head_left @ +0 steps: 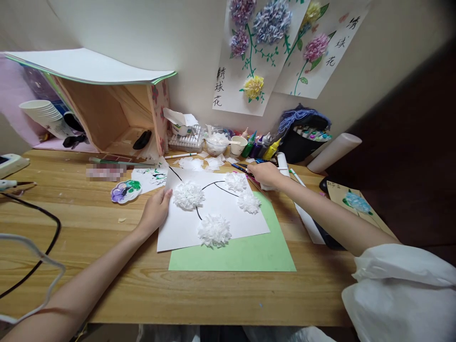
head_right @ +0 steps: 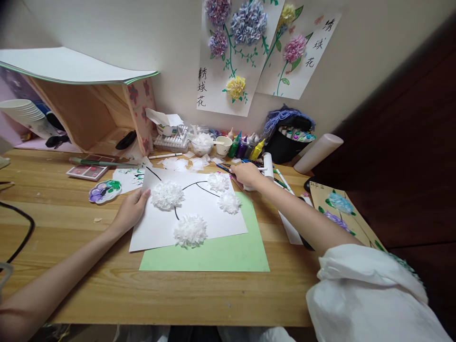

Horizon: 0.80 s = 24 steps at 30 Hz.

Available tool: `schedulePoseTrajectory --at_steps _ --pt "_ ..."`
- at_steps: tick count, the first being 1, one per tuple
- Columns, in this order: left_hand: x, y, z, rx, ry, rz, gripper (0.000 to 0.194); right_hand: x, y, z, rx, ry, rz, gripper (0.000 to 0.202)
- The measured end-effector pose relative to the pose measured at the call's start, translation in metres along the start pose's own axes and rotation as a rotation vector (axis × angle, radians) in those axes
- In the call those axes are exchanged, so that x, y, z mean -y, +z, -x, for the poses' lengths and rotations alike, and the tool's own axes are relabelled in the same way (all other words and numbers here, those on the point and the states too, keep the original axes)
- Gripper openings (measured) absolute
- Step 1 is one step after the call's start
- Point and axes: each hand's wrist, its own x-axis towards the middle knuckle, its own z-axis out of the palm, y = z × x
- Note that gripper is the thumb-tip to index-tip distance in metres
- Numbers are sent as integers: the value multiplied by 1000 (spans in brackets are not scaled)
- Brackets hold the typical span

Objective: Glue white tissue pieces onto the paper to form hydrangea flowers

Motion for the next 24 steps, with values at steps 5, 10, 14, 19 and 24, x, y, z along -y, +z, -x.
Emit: schedulePoseTrajectory --at_steps 5,10,14,19,24 --pt "-1 0 0 2 3 7 40 4 0 1 -14 -18 18 26" --pt "-3 0 1 5 3 1 40 7 -3 2 -43 -56 12 28" --pt "-3 -1 1 5 3 2 40 4 -6 1 -19 -87 4 24" --pt "-4 -1 2 12 7 23 39 1 -8 0 36 -57 12 20" --pt "-4 -2 2 -14 4 77 38 3 -8 -1 22 -58 18 24"
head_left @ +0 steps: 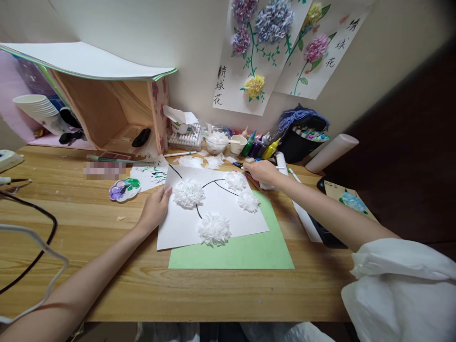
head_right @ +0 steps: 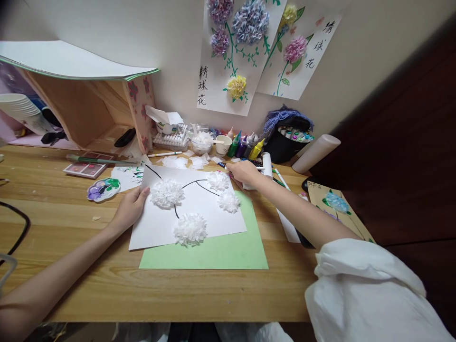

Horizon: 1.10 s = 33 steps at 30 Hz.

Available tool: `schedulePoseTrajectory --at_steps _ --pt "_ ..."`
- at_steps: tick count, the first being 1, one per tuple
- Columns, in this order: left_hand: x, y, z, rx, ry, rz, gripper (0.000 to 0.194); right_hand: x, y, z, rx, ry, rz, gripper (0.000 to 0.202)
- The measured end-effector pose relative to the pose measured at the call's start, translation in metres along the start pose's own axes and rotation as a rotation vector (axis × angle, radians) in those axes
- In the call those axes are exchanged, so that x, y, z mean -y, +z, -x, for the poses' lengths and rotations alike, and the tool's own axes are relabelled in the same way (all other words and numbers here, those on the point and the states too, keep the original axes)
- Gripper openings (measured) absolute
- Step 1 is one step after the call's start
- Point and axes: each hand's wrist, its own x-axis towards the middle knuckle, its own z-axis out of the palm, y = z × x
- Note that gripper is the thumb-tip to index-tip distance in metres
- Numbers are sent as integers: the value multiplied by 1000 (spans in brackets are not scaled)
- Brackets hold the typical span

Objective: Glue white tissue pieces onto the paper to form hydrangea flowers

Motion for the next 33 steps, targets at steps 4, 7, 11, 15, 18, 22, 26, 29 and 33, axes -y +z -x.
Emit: schedulePoseTrajectory --at_steps 4,7,11,15,18,22,26,29,33 --pt "-2 -5 -2 -43 -22 96 36 -1 2 -4 -48 72 -19 29" --pt "-1 -8 -4 -50 -47 156 37 -5 4 -7 -47 129 -42 32" --pt "1 -13 -8 -57 -96 256 43 -12 7 -9 -11 157 -89 31" --pt "3 -18 -12 -91 -136 353 49 -17 9 -7 18 181 -161 38" --pt "3 -21 -14 -114 -142 392 52 -21 10 -4 35 210 -224 37" --pt "2 -22 -13 -130 -145 405 51 -27 7 6 30 272 -295 35" --pt "0 -17 -10 -92 -163 372 50 -28 -3 36 -149 313 -477 58" --pt "1 -12 -7 -58 -146 308 47 -17 -14 69 -358 255 -729 61" --pt "4 -6 -6 -39 -114 176 42 13 -19 103 -529 141 -1043 36"
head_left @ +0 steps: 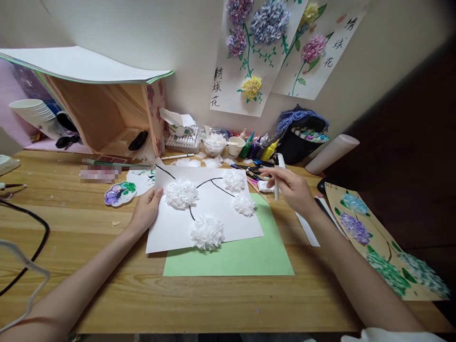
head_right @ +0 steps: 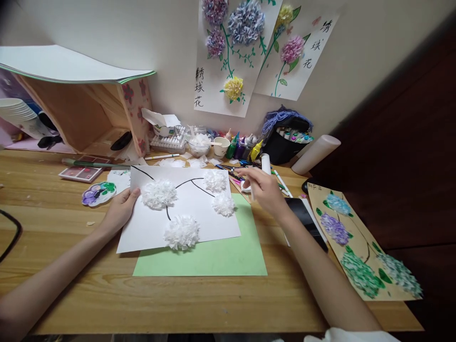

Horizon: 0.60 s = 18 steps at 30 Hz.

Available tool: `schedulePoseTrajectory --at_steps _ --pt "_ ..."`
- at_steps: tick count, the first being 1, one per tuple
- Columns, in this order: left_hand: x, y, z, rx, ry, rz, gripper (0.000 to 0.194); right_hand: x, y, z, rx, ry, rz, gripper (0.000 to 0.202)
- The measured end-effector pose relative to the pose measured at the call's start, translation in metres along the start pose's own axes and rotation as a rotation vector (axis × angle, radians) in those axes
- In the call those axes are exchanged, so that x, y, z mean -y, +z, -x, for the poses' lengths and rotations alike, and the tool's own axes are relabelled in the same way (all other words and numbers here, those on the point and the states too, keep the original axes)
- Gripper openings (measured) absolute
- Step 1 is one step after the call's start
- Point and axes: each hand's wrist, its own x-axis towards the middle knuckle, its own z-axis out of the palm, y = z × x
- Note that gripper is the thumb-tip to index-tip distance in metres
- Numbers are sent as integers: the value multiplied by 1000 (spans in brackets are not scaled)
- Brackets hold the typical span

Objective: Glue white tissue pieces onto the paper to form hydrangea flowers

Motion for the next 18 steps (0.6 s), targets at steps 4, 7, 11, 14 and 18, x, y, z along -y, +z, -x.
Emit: schedulePoseTrajectory --at_steps 4,7,11,14,18 --pt "0 1 1 5 46 -119 38 12 24 18 15 64 -523 35" --pt "-1 1 2 22 76 -172 36 16 44 19 204 72 -807 53" --pt "0 0 1 19 112 -265 32 17 65 11 321 47 -858 61" --pt "2 0 0 20 140 -340 31 19 76 3 315 49 -724 38" --pt "2 0 0 19 155 -434 31 22 84 -7 321 -23 -383 36"
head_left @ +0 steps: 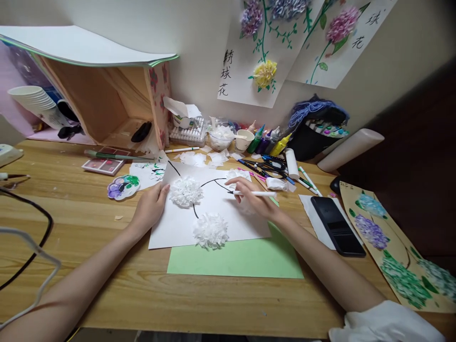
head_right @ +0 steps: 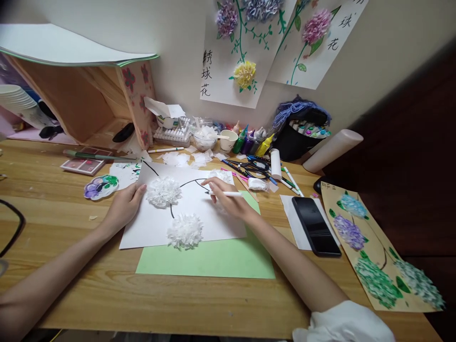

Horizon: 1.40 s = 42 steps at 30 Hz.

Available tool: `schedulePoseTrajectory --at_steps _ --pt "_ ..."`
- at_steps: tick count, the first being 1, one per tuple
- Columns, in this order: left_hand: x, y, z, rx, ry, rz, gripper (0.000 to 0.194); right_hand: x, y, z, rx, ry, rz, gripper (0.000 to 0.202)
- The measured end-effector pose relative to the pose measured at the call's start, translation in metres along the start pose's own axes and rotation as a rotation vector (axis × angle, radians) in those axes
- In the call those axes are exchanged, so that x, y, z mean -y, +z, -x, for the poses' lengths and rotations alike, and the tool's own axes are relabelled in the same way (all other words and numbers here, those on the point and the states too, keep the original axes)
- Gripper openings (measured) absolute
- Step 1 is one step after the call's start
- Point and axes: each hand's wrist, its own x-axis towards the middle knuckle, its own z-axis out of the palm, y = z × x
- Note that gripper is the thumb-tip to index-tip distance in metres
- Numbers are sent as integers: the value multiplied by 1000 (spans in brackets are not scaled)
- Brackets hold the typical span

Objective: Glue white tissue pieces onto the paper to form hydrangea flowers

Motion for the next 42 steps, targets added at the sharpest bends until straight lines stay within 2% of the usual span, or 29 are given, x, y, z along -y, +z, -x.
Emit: schedulePoseTrajectory --at_steps 3,7,11,25,32,42 --pt "-1 0 0 2 5 -43 31 -2 3 -5 -35 -24 194 21" --pt "0 1 0 10 8 -65 31 -6 6 -7 -12 -44 246 13" --pt "1 2 0 5 26 -77 30 -10 10 -7 -42 -51 266 8" --pt "-1 0 0 10 29 -110 26 -14 13 -10 -59 -76 310 5" --pt "-2 0 0 14 23 -119 26 -12 12 -8 -30 -92 321 3" --pt "-1 1 0 6 24 -150 27 -3 9 -1 69 -37 311 1"
